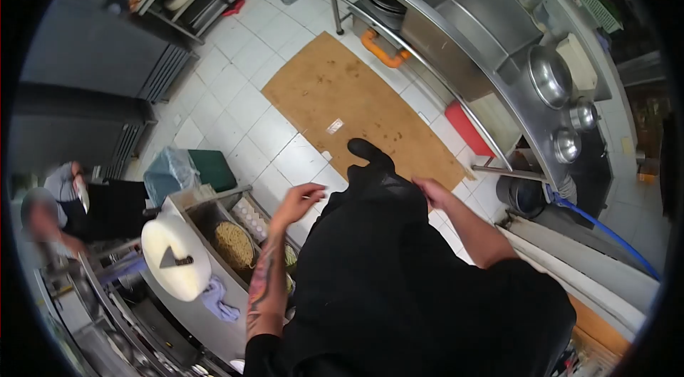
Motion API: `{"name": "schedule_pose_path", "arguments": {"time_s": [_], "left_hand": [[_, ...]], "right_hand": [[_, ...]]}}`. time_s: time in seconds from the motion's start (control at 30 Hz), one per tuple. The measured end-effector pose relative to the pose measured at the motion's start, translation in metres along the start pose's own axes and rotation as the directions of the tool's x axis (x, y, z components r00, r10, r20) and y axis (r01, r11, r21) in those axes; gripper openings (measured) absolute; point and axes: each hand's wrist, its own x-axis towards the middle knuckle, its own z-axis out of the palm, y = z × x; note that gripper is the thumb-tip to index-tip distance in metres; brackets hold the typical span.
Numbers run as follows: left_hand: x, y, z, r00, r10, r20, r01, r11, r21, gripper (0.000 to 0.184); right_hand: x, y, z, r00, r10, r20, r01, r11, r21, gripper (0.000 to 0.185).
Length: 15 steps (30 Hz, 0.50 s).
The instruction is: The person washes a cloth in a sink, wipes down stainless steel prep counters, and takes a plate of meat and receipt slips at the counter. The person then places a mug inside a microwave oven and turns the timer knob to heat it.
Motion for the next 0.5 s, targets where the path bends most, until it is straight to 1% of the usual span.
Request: {"name": "schedule_pose_path", "arguments": {"time_s": [0.03,0.07,0.1,0.17,0.2,0.27,0.33,0.37,0.4,0.43,0.47,0.5], "left_hand": [[0.026,0.005,0.017,0.998,0.015,0.064,-0.018,0.998,0.056,0.033],[0.049,0.005,0.032,0.988,-0.107,0.107,0.113,0.992,-0.057,0.035],[0.068,0.013,0.044,0.985,-0.145,0.098,0.153,0.984,-0.088,0.035],[0.090,0.025,0.050,0.974,-0.203,0.101,0.215,0.969,-0.123,0.035],[0.099,0.034,0.050,0.973,-0.195,0.124,0.212,0.968,-0.135,0.035],[0.115,0.051,0.047,0.969,-0.198,0.151,0.221,0.962,-0.158,0.035],[0.125,0.083,0.037,0.931,-0.237,0.277,0.306,0.921,-0.241,0.032],[0.130,0.089,0.036,0.928,-0.244,0.282,0.317,0.915,-0.250,0.032],[0.134,0.094,0.037,0.942,-0.209,0.263,0.279,0.923,-0.264,0.032],[0.138,0.098,0.038,0.955,-0.173,0.241,0.239,0.931,-0.277,0.032],[0.141,0.101,0.038,0.953,-0.178,0.245,0.247,0.925,-0.290,0.032],[0.145,0.105,0.037,0.952,-0.199,0.231,0.255,0.936,-0.243,0.031]], "right_hand": [[0.003,-0.029,0.010,1.000,0.018,0.012,-0.018,1.000,0.022,0.041],[-0.003,-0.064,0.029,0.999,0.036,0.027,-0.037,0.999,0.035,0.045],[-0.011,-0.101,0.048,0.999,0.046,0.025,-0.047,0.998,0.036,0.045],[-0.025,-0.151,0.074,0.988,0.155,0.012,-0.149,0.967,-0.205,0.051],[-0.021,-0.163,0.067,0.984,0.177,0.009,-0.172,0.966,-0.192,0.051],[-0.012,-0.188,0.052,0.979,0.168,0.118,-0.139,0.965,-0.224,0.057],[-0.008,-0.209,0.045,0.977,0.183,0.108,-0.155,0.962,-0.226,0.056],[-0.010,-0.220,0.046,0.976,0.194,0.100,-0.159,0.945,-0.285,0.057],[-0.013,-0.232,0.048,0.974,0.206,0.091,-0.164,0.925,-0.344,0.057],[-0.013,-0.243,0.050,0.972,0.221,0.084,-0.180,0.921,-0.344,0.057],[-0.013,-0.253,0.053,0.965,0.235,0.114,-0.186,0.925,-0.330,0.055],[-0.013,-0.258,0.053,0.958,0.247,0.147,-0.191,0.930,-0.314,0.052]]}}
